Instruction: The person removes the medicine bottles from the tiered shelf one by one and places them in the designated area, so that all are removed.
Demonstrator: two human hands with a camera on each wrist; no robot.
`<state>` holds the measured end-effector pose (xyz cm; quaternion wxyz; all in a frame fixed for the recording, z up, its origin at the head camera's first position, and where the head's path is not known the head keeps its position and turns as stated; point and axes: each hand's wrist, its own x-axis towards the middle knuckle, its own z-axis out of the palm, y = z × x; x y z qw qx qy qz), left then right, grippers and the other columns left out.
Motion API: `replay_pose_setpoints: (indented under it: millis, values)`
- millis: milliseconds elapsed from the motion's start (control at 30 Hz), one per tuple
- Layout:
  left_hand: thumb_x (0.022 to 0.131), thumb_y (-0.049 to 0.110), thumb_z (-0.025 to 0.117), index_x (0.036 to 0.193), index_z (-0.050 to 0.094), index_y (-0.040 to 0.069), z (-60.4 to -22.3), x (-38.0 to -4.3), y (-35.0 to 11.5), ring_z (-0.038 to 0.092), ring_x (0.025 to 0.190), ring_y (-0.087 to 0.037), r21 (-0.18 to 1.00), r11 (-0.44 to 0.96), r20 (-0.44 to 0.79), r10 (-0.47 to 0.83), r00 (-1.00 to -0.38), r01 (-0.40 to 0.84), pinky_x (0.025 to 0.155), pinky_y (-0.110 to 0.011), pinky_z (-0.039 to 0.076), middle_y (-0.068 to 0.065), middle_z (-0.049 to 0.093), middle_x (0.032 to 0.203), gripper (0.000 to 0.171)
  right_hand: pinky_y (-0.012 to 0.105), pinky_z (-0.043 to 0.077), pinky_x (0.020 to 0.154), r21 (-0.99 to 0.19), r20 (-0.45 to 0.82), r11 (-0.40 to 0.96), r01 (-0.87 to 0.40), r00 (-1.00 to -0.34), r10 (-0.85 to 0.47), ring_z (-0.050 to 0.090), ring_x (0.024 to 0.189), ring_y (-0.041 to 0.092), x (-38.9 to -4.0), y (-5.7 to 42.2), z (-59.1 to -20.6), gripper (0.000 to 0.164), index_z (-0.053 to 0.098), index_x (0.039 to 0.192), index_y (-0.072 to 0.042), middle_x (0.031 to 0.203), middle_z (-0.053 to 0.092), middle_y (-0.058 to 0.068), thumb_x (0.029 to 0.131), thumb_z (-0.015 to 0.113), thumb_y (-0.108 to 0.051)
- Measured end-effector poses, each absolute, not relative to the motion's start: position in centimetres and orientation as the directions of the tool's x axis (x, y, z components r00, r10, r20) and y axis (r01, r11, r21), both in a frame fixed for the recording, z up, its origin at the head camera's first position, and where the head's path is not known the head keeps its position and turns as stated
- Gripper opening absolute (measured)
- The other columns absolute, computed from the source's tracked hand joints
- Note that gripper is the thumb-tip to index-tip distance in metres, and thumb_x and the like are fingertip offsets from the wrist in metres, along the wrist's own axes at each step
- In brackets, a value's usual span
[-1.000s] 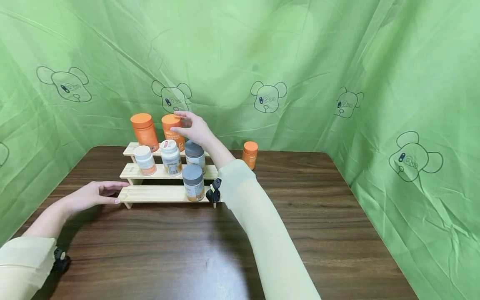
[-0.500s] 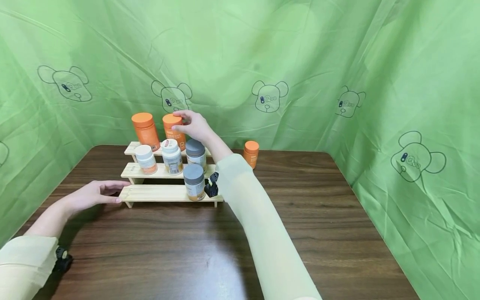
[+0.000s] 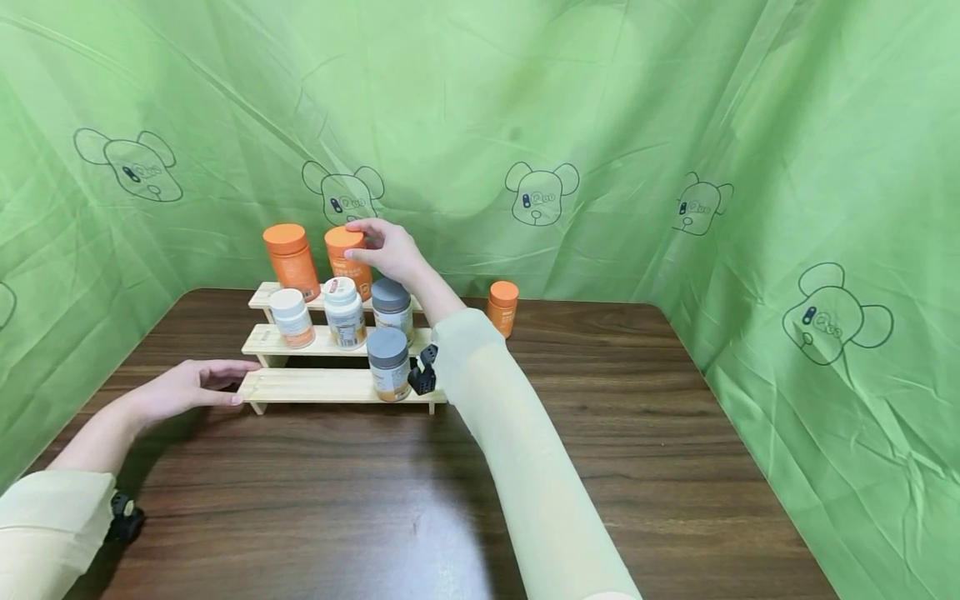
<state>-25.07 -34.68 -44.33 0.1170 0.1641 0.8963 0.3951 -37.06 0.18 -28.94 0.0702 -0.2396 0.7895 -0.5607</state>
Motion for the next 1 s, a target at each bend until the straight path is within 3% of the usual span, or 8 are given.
replay_pose_setpoints:
  millis: [267,700,1000]
  values:
    - [0.082,0.036,0.072,0.135,0.052,0.021,-44.2,-24.9,-34.6,0.053,0.113,-0.006,0.726,0.657,-0.083,0.378,-0.922,0.204,0.090,-0.020,0.042,-0.007,0.059,0.128,0.058,0.038,0.051,0.089,-0.933,0.168,0.216,-0.289,-0.878,-0.447,0.056,0.110,0.014,-36.9,0.6,-28.8,0.045,0.057,0.127,-0.019,0.123,0.060,0.002,0.085,0.071,-0.019]
    - [0.082,0.034,0.072,0.135,0.052,0.019,-44.0,-24.9,-34.4,0.053,0.112,-0.003,0.729,0.650,-0.077,0.391,-0.917,0.215,0.089,-0.019,0.041,-0.008,0.059,0.128,0.058,0.041,0.052,0.087,-0.943,0.213,0.155,-0.294,-0.893,-0.395,0.058,0.109,0.016,-36.9,2.9,-27.6,0.045,0.059,0.126,-0.017,0.121,0.062,0.004,0.083,0.073,-0.015]
    - [0.082,0.035,0.072,0.135,0.052,0.020,-44.0,-24.7,-34.5,0.051,0.117,-0.011,0.717,0.664,-0.082,0.385,-0.919,0.214,0.089,-0.015,0.039,-0.008,0.059,0.128,0.058,0.031,0.053,0.084,-0.940,0.247,0.124,-0.317,-0.887,-0.390,0.057,0.111,0.017,-36.1,4.8,-26.1,0.046,0.058,0.126,-0.015,0.121,0.061,0.005,0.083,0.073,-0.013]
